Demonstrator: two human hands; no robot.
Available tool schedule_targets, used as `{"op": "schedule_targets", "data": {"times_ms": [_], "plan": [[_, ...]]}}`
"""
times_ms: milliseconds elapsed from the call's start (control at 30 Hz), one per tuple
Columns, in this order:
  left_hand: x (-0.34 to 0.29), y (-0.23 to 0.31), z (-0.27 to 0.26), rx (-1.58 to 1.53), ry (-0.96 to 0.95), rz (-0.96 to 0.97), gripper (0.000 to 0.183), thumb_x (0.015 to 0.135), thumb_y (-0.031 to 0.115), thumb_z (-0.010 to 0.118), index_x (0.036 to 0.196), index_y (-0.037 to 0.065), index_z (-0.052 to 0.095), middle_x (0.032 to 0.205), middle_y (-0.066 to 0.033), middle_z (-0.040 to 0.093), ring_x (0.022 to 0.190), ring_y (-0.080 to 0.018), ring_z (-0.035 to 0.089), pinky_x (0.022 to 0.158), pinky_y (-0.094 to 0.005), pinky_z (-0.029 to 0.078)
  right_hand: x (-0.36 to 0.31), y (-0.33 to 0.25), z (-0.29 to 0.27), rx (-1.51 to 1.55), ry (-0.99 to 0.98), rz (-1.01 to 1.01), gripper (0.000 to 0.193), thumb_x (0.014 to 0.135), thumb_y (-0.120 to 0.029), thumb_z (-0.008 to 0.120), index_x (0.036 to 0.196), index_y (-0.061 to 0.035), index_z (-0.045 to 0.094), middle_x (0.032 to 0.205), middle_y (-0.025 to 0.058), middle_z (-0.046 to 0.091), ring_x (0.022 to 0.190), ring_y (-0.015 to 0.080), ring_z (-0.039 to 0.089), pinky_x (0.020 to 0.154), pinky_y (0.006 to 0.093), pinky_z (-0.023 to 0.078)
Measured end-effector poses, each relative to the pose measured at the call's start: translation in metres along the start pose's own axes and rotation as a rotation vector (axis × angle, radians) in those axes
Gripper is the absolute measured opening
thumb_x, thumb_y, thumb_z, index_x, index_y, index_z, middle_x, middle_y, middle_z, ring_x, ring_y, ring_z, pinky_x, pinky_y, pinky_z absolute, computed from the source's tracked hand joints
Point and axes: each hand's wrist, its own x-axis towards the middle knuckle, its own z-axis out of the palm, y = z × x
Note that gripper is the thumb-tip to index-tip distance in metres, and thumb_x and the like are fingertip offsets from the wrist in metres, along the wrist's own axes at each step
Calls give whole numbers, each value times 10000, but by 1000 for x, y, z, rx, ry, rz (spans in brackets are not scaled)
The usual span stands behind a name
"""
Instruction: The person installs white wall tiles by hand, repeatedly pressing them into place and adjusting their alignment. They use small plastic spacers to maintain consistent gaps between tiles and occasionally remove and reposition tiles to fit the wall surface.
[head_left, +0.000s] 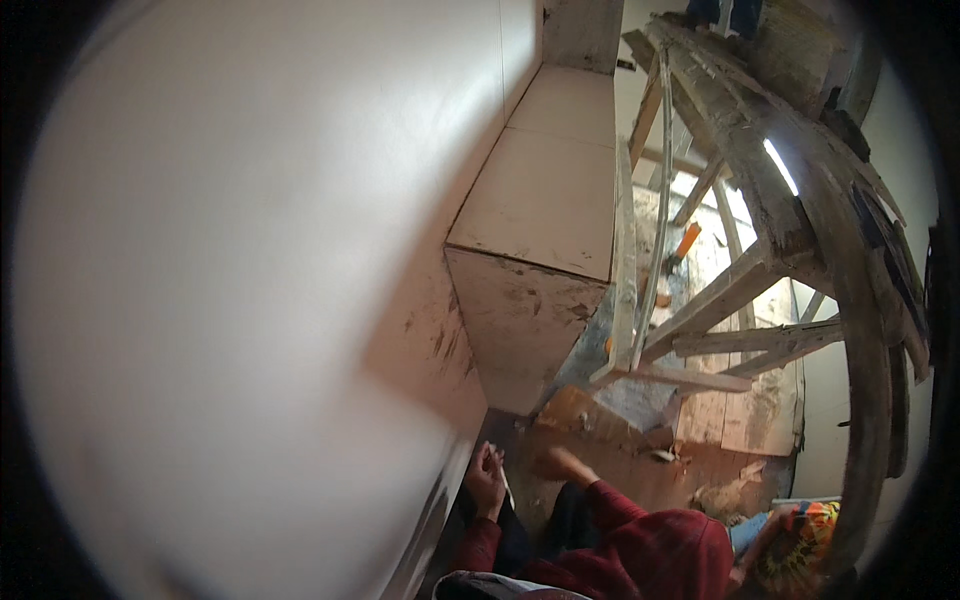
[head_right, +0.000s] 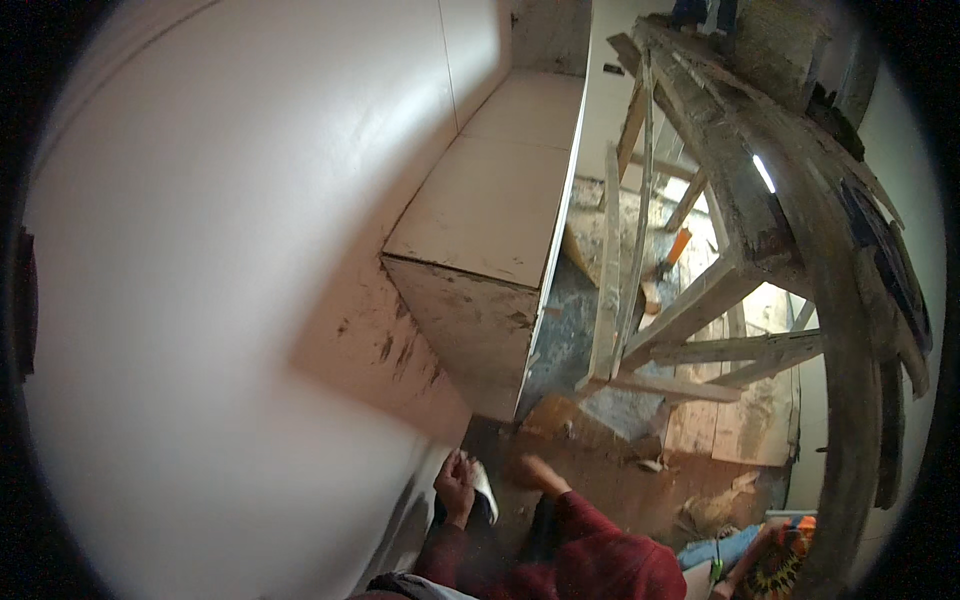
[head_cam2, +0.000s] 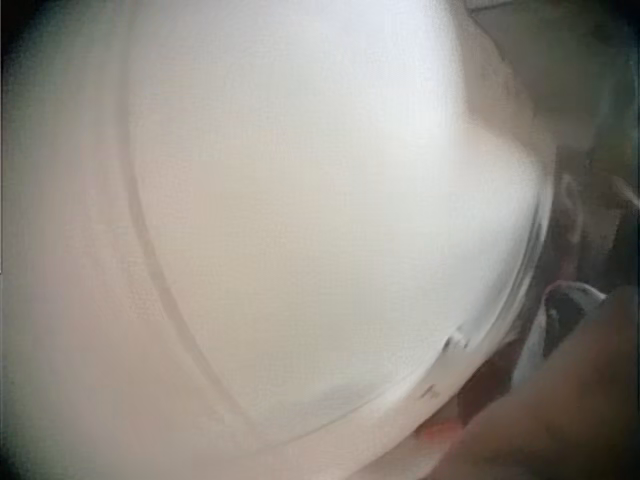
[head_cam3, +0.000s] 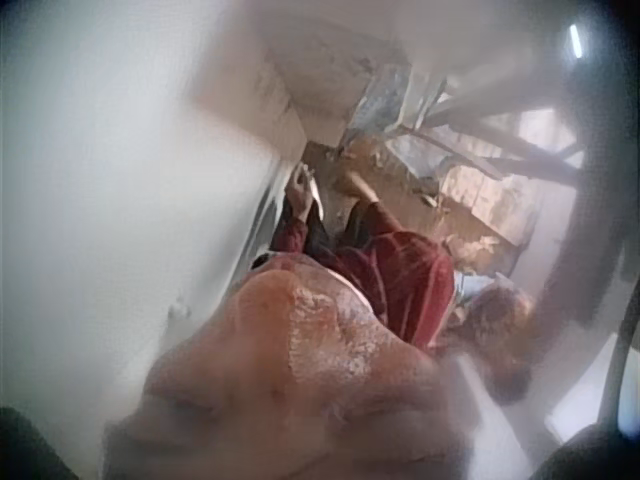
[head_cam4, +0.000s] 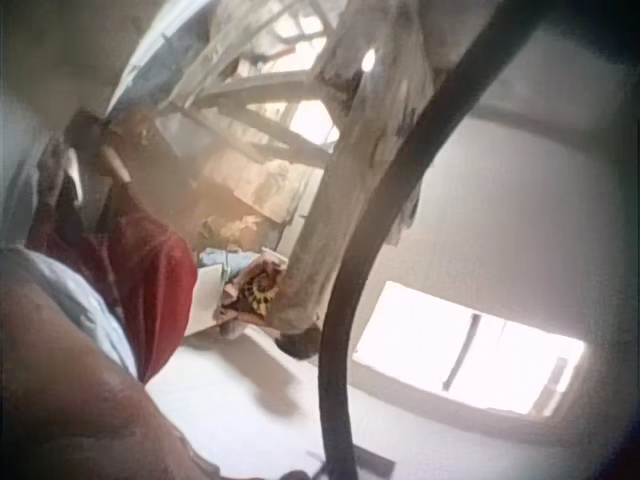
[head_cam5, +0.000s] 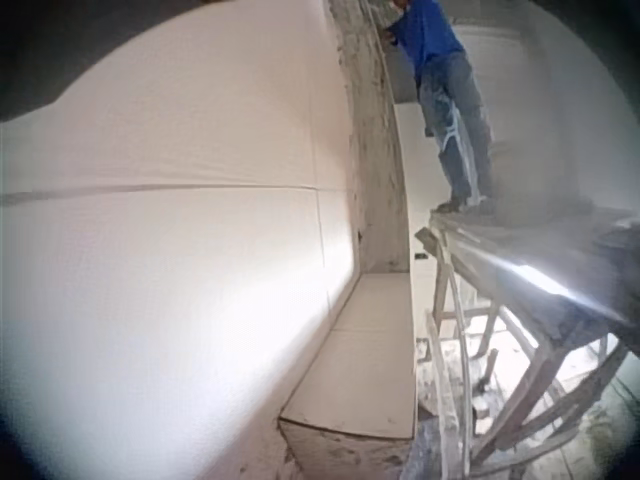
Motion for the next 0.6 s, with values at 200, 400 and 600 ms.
{"op": "schedule_targets", "data": {"times_ms": [200, 400, 600], "plan": [[-21, 136, -21, -271, 26, -99, 311, 1019, 191, 568, 1216, -48, 601, 934, -40, 633, 743, -89, 566, 663, -225, 473, -61, -204, -248, 444, 1087, 361, 237, 894, -222, 706, 1020, -22, 685, 844, 144, 683, 732, 265, 659, 689, 383, 522], [28, 311, 8, -181, 225, 210, 221, 1009, 261, 606, 1008, 44, 645, 767, 47, 493, 641, -41, 442, 568, -211, 375, -55, -302, -370, 507, 1415, -146, 578, 837, -211, 794, 1320, 15, 573, 1015, 83, 644, 858, 179, 603, 782, 320, 514], [75, 360, 16, -511, 4, -228, 340, 995, 443, 609, 844, 143, 559, 660, 86, 402, 551, -34, 332, 505, -223, 289, -52, -337, -403, 414, 1323, 48, 700, 769, -221, 843, 1363, 21, 562, 1032, 87, 622, 874, 190, 599, 756, 326, 523]]}}
